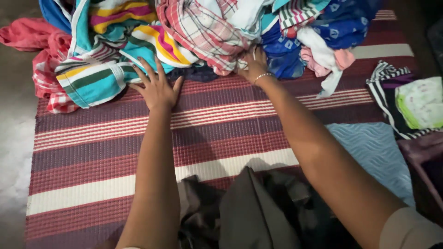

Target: The person sits on a mat and folds a pair of dark trousers, smoothing and aligning them before stacking them. They then pick up a red and white checkered cloth and begin folding it.

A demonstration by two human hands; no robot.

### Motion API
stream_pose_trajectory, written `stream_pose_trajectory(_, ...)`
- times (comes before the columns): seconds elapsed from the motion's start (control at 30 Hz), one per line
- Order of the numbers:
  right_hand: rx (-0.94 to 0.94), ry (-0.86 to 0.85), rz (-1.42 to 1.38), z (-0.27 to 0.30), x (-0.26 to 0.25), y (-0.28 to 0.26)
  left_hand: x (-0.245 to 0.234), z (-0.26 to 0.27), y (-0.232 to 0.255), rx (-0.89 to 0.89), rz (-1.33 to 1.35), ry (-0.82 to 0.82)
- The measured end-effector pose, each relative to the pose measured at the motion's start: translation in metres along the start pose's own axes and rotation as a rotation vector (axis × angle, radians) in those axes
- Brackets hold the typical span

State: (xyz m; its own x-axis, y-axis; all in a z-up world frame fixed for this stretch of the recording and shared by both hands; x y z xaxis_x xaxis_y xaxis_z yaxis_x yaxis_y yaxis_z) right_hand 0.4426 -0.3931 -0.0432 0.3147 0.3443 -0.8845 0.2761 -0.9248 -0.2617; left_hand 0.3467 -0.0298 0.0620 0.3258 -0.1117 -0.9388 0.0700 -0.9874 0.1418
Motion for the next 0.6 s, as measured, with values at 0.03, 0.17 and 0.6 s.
stream_pose_trajectory(0.03,-0.003,0.002,-0.001,0.01,-0.009,-0.008,0.004,0.009,-0.001,-0.001,-0.001,0.003)
stream_pose_trajectory(0.17,0.112,-0.169,0.011,0.049,-0.032,-0.03,-0.001,0.044,0.002,0.06,0.023,0.008)
stream_pose_trajectory(0.6,0.191,-0.499,0.073,0.183,-0.118,-0.116,-0.037,0.183,0.022,0.2,0.049,0.047)
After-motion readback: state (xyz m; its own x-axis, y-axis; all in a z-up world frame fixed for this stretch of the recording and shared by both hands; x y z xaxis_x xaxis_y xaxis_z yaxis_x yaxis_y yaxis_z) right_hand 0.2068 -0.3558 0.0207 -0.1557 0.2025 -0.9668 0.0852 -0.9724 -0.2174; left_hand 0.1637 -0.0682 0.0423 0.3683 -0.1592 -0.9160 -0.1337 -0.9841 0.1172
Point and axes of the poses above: each hand's wrist, its own z-axis away from the middle knuckle, its own x-axis out of the palm, y = z × x, the point moved 7 cm from there along -z, towards the middle knuckle, and after that the axes turned 9 degrees about y, right-handed, at the moved point
